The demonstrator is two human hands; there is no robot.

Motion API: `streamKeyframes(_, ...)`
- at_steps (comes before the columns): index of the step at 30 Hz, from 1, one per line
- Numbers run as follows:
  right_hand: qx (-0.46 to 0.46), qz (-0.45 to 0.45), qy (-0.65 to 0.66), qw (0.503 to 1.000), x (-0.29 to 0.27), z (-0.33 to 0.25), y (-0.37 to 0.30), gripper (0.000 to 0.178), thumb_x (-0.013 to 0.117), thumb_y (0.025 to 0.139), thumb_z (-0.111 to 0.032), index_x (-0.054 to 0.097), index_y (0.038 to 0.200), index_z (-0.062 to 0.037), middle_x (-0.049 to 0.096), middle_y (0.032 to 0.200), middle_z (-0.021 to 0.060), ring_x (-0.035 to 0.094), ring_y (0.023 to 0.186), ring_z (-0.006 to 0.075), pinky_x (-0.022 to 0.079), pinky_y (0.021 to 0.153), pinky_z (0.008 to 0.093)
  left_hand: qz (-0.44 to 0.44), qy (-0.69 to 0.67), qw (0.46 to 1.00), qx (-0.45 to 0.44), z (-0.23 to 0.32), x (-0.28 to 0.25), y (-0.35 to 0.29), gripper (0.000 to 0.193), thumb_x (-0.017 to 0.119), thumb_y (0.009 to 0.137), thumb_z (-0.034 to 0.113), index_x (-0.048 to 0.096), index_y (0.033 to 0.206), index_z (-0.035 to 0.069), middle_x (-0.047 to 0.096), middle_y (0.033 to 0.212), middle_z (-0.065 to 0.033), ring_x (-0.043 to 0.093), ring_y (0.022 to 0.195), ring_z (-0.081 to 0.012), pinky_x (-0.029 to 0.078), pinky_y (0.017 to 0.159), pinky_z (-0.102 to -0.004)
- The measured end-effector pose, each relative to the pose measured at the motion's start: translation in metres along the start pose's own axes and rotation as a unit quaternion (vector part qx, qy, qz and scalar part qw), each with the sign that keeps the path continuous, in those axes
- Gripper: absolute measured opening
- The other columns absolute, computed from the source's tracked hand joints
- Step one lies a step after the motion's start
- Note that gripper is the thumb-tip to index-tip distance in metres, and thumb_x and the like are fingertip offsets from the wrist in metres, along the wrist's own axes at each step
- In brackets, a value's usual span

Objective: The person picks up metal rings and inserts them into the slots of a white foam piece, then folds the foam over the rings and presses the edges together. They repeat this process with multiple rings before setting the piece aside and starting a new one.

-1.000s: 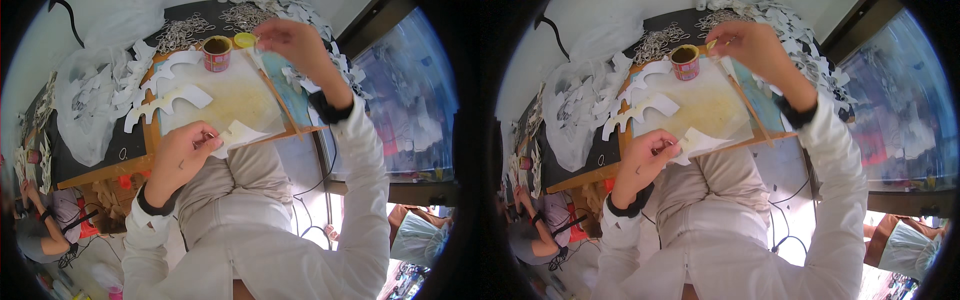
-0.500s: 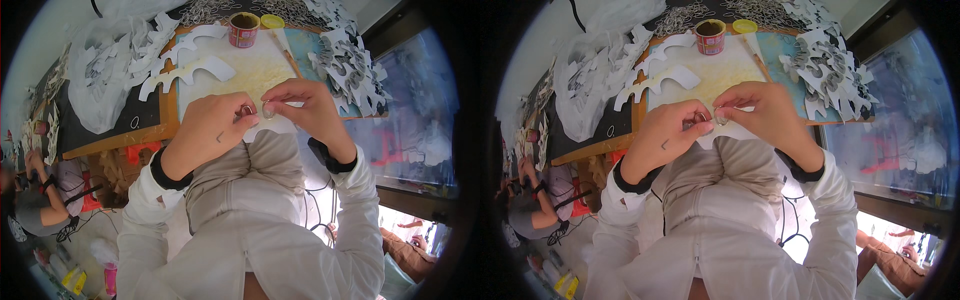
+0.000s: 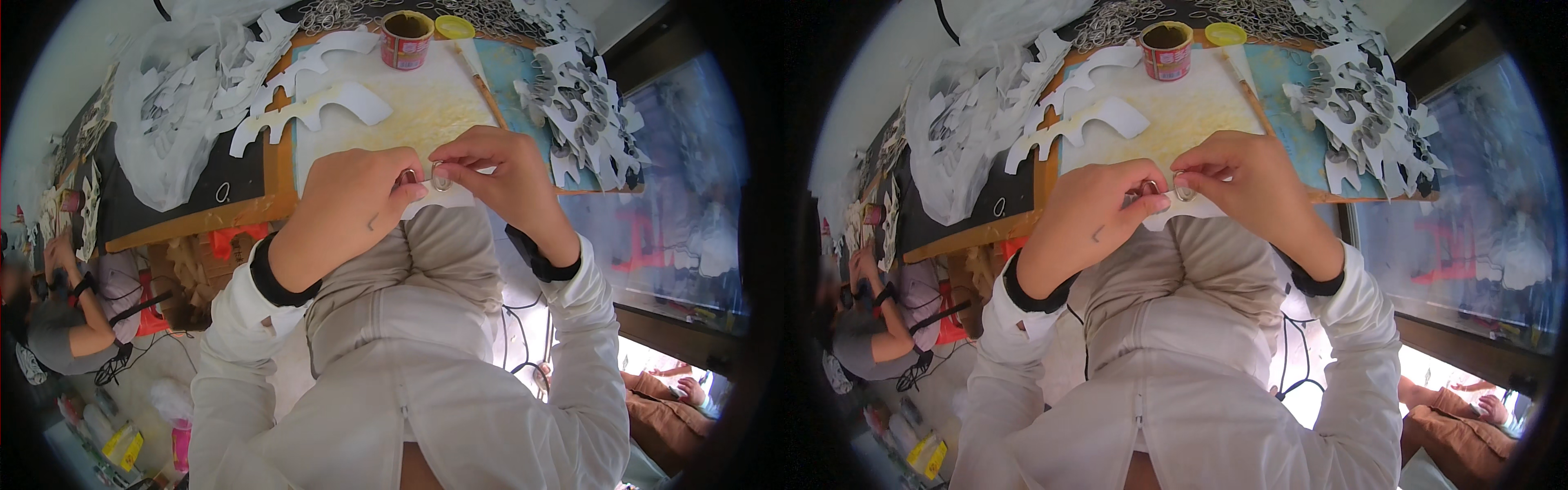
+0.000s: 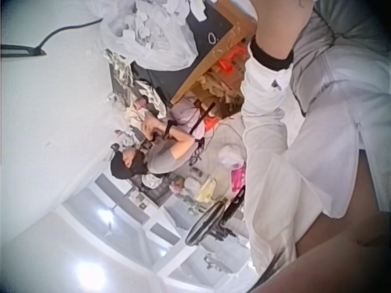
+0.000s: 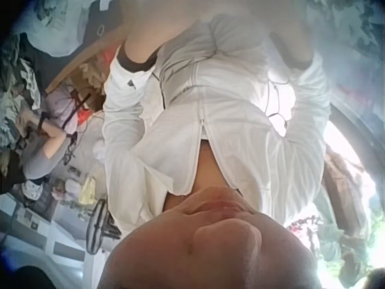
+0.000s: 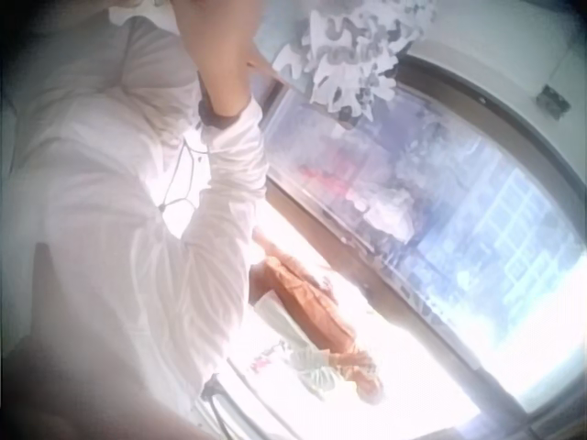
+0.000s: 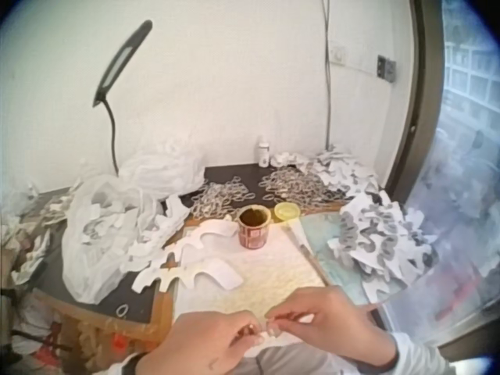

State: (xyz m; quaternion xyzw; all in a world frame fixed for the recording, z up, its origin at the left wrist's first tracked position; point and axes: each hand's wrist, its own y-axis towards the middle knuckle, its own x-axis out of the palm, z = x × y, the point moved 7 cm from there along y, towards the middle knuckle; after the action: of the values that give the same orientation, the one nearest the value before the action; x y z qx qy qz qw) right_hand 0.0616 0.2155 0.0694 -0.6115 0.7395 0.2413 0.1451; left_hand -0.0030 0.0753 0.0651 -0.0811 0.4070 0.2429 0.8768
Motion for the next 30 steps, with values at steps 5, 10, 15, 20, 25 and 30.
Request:
streamKeyframes(5,-0.022,0.000,-0.017,1.000,0.002,-0.003,0.000,0.013,0.074,0.080,-0.004,0.073,0.093,-0.0024,0.069,0.082,0.0089,0.066,0.069,0.0171,0.052,0.063,0.0256,0.033,0.038,0.999,0.021,0.005,-0.002,-0.004,0.014,0.067,0.084,0.021,0.064,0.091,0.009,0.064,0.071,-0.0076,0.060,0.064,-0.0274,0.044,0.058,-0.0361)
streamKeyframes(10,-0.070,0.006,-0.031,0.997,0.004,-0.007,-0.002,0.014,0.074,0.079,-0.002,0.074,0.093,-0.0035,0.069,0.082,0.0078,0.065,0.068,0.0167,0.050,0.060,0.0256,0.063,0.055,0.996,0.023,0.014,-0.007,-0.011,0.015,0.070,0.082,0.023,0.065,0.089,0.011,0.064,0.071,-0.0062,0.060,0.063,-0.0259,0.043,0.057,-0.0355)
streamKeyframes(15,-0.076,0.032,-0.052,0.995,0.003,-0.007,-0.005,0.016,0.073,0.078,0.000,0.075,0.093,-0.0052,0.068,0.080,0.0062,0.064,0.067,0.0168,0.048,0.060,0.0253,0.084,0.022,0.996,-0.006,0.015,-0.006,-0.008,0.019,0.075,0.078,0.028,0.065,0.085,0.012,0.064,0.071,-0.0040,0.058,0.059,-0.0220,0.042,0.054,-0.0334)
streamKeyframes(20,-0.089,0.051,-0.038,0.994,0.004,-0.008,-0.009,0.016,0.073,0.078,0.000,0.075,0.092,-0.0054,0.068,0.080,0.0059,0.064,0.067,0.0169,0.048,0.059,0.0255,0.155,0.053,0.986,0.006,0.014,-0.004,-0.009,0.021,0.079,0.072,0.027,0.065,0.078,0.012,0.061,0.068,-0.0025,0.056,0.059,-0.0208,0.042,0.054,-0.0329)
streamKeyframes(25,-0.077,0.030,-0.046,0.996,0.005,-0.008,-0.007,0.015,0.072,0.078,0.000,0.074,0.092,-0.0050,0.067,0.079,0.0064,0.064,0.066,0.0173,0.048,0.058,0.0260,0.150,0.057,0.985,0.063,0.013,0.001,-0.008,0.018,0.075,0.076,0.022,0.063,0.080,0.009,0.061,0.070,-0.0050,0.055,0.066,-0.0260,0.042,0.061,-0.0370)
streamKeyframes(30,-0.099,0.044,-0.088,0.990,0.005,-0.010,-0.004,0.014,0.073,0.078,-0.001,0.074,0.091,-0.0051,0.067,0.080,0.0058,0.063,0.066,0.0183,0.047,0.056,0.0270,0.134,0.054,0.988,0.053,0.010,0.010,-0.009,0.015,0.070,0.081,0.015,0.059,0.084,0.005,0.061,0.074,-0.0086,0.056,0.069,-0.0301,0.042,0.065,-0.0397)
